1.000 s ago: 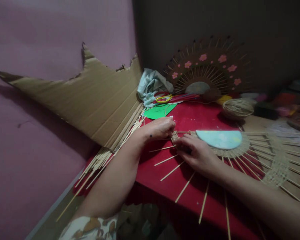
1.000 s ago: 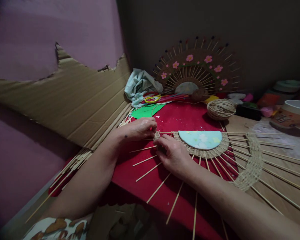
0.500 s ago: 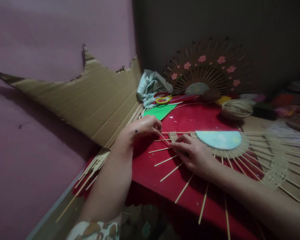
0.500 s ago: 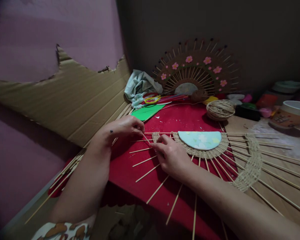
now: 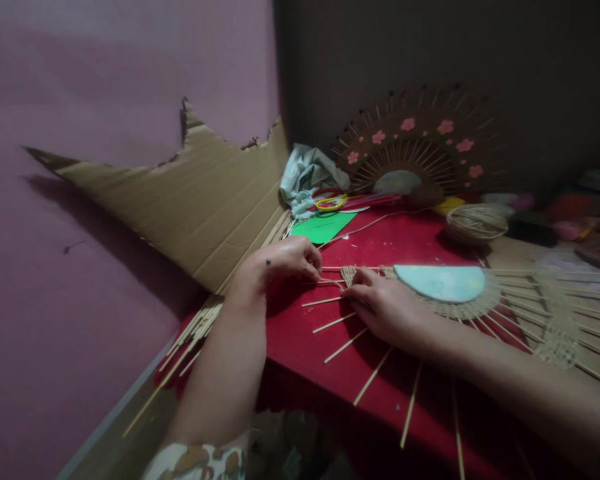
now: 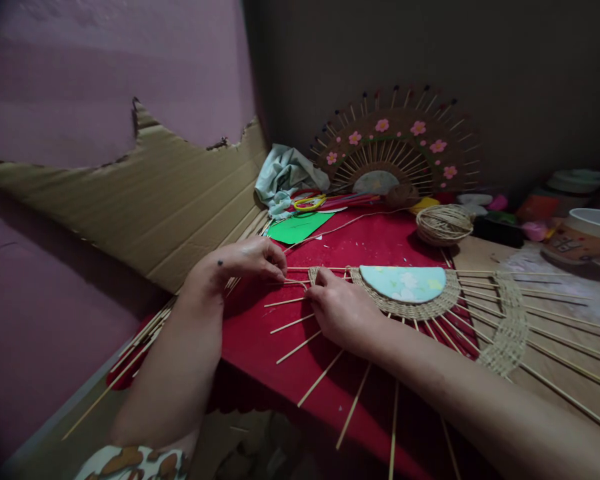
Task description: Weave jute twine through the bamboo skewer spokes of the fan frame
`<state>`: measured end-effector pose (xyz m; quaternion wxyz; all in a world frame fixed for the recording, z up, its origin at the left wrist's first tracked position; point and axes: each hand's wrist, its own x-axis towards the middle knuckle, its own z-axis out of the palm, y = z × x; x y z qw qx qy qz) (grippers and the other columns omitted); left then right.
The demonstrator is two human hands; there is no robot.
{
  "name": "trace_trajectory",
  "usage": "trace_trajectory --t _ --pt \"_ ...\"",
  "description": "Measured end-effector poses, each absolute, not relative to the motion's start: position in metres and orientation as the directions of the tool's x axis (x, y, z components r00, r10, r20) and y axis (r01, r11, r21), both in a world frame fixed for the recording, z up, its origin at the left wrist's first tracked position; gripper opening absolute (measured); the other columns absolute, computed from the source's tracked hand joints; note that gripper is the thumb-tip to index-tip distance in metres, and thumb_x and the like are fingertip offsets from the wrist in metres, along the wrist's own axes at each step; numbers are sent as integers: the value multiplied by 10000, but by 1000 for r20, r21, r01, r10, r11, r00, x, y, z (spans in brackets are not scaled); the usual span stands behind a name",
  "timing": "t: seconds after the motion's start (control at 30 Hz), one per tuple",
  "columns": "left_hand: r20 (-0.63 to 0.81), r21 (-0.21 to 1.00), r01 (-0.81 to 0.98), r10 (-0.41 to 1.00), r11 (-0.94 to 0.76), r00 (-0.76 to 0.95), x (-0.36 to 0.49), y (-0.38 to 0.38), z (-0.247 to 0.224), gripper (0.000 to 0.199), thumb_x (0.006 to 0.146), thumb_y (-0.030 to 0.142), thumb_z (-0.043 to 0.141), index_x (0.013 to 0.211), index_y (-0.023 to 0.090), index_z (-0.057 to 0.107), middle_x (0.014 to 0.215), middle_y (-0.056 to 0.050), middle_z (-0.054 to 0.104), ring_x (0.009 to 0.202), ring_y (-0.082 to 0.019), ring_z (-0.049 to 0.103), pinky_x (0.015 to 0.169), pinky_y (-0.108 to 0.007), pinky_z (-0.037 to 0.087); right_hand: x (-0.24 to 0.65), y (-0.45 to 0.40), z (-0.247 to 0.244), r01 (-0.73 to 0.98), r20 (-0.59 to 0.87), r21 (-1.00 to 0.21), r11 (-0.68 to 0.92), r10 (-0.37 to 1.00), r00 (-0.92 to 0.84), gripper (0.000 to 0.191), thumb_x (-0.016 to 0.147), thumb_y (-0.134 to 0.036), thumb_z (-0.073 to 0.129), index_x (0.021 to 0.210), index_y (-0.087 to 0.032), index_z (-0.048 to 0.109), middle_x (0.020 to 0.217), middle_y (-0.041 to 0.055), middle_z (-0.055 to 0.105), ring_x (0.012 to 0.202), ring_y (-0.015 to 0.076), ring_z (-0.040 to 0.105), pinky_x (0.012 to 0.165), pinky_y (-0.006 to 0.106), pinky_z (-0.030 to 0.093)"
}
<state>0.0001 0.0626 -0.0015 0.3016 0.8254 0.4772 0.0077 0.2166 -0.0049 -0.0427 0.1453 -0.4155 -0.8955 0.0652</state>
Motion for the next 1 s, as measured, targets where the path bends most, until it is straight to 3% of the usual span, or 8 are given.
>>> trace_trajectory --t 0.17,0.3,0.4,0.7,0.83,1.0 --pt "-303 478 830 833 -287 463 -10 49 1 94 661 224 619 638 141 658 522 29 543 503 -81 454 481 -207 303 208 0 -34 735 163 -217 643 766 -622 198 851 -172 522 846 -176 719 944 69 605 742 150 545 689 299 387" --pt "-324 595 786 846 -165 423 -17 42 -4 118 676 241 586 624 139 614 556 6 586 498 -99 521 483 -208 356 202 0 -32 711 179 -211 670 742 -646 182 853 -135 512 808 -133 688 1012 89 613 836 165 566 707 281 395" --pt "-346 641 762 850 -95 397 -20 39 -6 136 681 261 576 610 144 582 549 7 579 493 -110 546 482 -213 381 200 4 -31 693 152 -292 659 748 -647 164 837 -108 512 798 -137 669 992 73 629 810 138 576 687 253 393" --pt "-368 435 887 868 -157 334 -11 37 -1 65 669 182 554 609 160 561 490 36 538 463 -92 483 470 -210 320 191 12 -29 780 100 -259 569 819 -564 71 841 -183 543 834 -162 611 927 34 582 649 104 491 556 262 284" --pt "-366 405 895 865 -185 344 -11 36 0 50 651 150 540 605 161 556 488 39 527 463 -90 474 463 -209 303 189 15 -30 775 106 -313 549 831 -545 66 833 -197 571 887 -169 595 939 37 587 701 123 513 579 260 301" --pt "-358 449 873 857 -189 370 -12 37 -2 39 646 150 526 613 161 541 492 40 508 470 -90 457 479 -218 308 186 17 -29 800 59 -282 530 842 -536 83 855 -232 550 891 -182 606 990 61 601 764 147 559 605 267 327"
